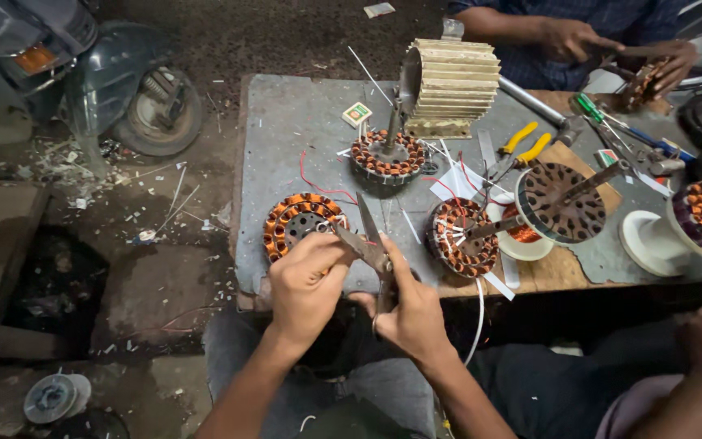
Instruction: The person works on a circular stator, using shears to cut red wires and inserting white insulating sleeves into the slots. They repeatedly trim wire ends and place sleeves to organize the windings.
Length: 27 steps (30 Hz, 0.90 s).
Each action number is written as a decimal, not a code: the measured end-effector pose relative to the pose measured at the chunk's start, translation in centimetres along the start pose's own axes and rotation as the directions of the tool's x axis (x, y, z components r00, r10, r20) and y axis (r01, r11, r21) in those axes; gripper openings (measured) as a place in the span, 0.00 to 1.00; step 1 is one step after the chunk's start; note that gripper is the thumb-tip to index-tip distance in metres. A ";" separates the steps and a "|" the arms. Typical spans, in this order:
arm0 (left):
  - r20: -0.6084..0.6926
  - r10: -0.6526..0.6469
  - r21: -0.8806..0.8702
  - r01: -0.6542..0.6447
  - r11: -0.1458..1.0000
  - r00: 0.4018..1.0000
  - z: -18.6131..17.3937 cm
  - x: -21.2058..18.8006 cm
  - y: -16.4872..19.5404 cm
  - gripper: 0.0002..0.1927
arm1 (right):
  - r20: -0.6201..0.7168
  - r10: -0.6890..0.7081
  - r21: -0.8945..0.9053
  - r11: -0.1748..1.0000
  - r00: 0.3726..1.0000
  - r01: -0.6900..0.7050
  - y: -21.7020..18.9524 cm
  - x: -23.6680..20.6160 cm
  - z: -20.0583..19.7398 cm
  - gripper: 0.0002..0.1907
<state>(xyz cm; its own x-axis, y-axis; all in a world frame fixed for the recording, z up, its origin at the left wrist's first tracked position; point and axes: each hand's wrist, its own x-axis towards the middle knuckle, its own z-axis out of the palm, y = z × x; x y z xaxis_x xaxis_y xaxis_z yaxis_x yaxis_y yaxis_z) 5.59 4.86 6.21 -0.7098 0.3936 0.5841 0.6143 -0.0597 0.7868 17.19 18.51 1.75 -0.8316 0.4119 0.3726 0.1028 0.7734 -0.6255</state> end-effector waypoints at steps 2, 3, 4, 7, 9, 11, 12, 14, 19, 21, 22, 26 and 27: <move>-0.001 -0.001 0.021 0.001 1.000 1.000 -0.1 -0.2 0.0 0.11 | -0.007 0.043 0.030 0.999 0.999 -0.042 -0.2 -0.2 0.5 0.49; 0.001 -0.002 0.028 0.002 1.000 1.000 -0.1 -0.3 0.0 0.11 | -0.010 0.067 0.043 0.997 0.998 -0.066 -0.3 -0.3 0.6 0.48; -0.007 -0.001 0.022 0.001 1.000 1.000 0.0 -0.3 0.1 0.11 | -0.026 0.050 0.034 0.998 0.998 -0.049 -0.5 -0.4 0.7 0.47; -0.031 -0.009 -0.015 0.008 1.000 0.999 0.3 -0.2 0.1 0.10 | -0.036 0.022 0.002 1.000 0.999 -0.022 -0.9 -0.3 0.3 0.46; -0.051 -0.041 -0.058 0.038 0.998 0.998 0.5 0.0 0.2 0.07 | 0.020 0.037 -0.020 0.999 0.999 -0.036 -1.1 0.2 -0.5 0.46; -0.035 -0.039 -0.064 0.037 0.997 0.999 0.4 0.2 0.4 0.07 | -0.011 -0.138 0.133 0.981 0.990 0.138 -1.5 0.9 -1.5 0.47; -0.030 -0.038 -0.066 0.036 0.997 0.999 0.3 0.3 0.5 0.06 | -0.035 -0.225 0.206 0.952 0.974 0.227 -1.7 1.3 -1.9 0.48; -0.012 -0.076 -0.085 0.075 0.994 0.997 0.2 0.4 0.7 0.06 | 0.030 0.195 0.441 0.878 0.980 -0.188 -2.2 2.2 -2.3 0.48; 0.039 -0.112 -0.167 0.117 0.979 0.993 0.1 0.2 0.7 0.06 | -0.149 0.080 0.756 0.652 0.986 0.061 -2.7 4.1 -1.9 0.41; 0.031 -0.115 -0.175 0.119 0.977 0.993 0.2 0.0 0.6 0.05 | -0.262 0.091 0.673 0.731 0.961 0.115 -2.7 4.2 -1.3 0.35; 0.020 -0.034 -0.125 0.037 0.991 0.999 0.1 -0.1 0.6 0.07 | -0.274 0.109 0.673 0.732 0.955 0.109 -2.6 4.1 -1.1 0.34; 0.015 0.144 0.019 -0.145 0.989 0.989 0.0 -0.3 0.4 0.13 | -0.257 0.183 0.723 0.688 0.949 0.063 -2.1 3.0 -0.6 0.31; 0.018 0.151 0.038 -0.152 0.988 0.988 0.1 -0.3 0.3 0.13 | -0.236 0.202 0.745 0.665 0.951 0.044 -1.8 2.8 -0.7 0.31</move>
<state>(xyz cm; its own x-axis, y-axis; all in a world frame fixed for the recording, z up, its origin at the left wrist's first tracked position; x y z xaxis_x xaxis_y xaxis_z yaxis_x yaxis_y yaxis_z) 6.06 4.83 6.28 -0.6028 0.3962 0.6926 0.7274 -0.0837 0.6810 15.10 18.61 4.39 -0.6408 0.6614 0.3898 -0.3752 0.1733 -0.9106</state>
